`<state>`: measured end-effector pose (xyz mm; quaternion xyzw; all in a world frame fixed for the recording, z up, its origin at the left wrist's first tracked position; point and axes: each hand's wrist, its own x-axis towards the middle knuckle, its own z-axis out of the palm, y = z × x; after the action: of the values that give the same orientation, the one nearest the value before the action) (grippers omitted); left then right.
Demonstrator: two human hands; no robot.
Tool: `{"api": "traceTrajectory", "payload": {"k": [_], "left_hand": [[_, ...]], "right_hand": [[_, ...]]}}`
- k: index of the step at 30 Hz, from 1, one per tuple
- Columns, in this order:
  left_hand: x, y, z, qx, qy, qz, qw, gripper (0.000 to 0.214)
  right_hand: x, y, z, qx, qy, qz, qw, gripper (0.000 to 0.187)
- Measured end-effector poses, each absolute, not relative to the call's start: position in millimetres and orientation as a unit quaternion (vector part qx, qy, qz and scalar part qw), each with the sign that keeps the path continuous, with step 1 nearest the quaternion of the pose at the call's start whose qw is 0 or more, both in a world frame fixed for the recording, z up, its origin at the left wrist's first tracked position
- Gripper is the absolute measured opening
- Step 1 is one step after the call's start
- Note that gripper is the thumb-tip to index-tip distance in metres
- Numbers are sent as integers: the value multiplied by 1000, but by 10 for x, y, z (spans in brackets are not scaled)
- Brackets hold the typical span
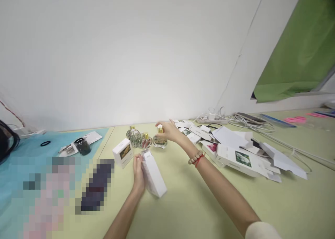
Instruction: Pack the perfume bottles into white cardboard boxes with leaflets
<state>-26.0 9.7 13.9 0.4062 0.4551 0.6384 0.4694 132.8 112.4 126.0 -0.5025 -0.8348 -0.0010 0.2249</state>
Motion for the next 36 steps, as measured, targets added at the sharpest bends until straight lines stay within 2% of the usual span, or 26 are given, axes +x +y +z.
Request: {"api": "traceTrajectory", "payload": {"k": [2,5,10,14,18,21,24,27,29,32,36], "left_hand": [[-318,111,153,433,481,662,378,36],[-356,80,122,496,483,649,314,32],[-328,7,-25,638,469,560,244,29],[-274,4,-57,656,452,535,283,39],[-233,-10,18,616,421,580,327,40],[-213,-31,66,611,418,500,450,37],[-202,-43,81,586,418,450,530,37],[-207,-54,92,581,424,434,543,42],[-213,-67,104,585,422,423,549,44],[-213,-90,121,589,421,427,542,43],[-203,-129,157,602,423,454,502,41]], "right_hand": [[1500,966,1072,-512,-833,1,210,38],[1646,768,840,-539,-815,-8,213,34],[1705,533,515,-540,-783,48,305,33],[1721,454,277,-530,-772,185,299,37],[1728,436,174,-557,-752,172,308,45],[1709,450,151,-589,-718,177,326,43],[1704,487,123,-609,-670,200,374,50],[1708,520,121,-609,-618,189,459,66],[1679,520,158,-583,-581,189,536,69],[1560,449,260,-505,-552,236,620,58],[1379,244,421,-427,-636,270,584,45]]}}
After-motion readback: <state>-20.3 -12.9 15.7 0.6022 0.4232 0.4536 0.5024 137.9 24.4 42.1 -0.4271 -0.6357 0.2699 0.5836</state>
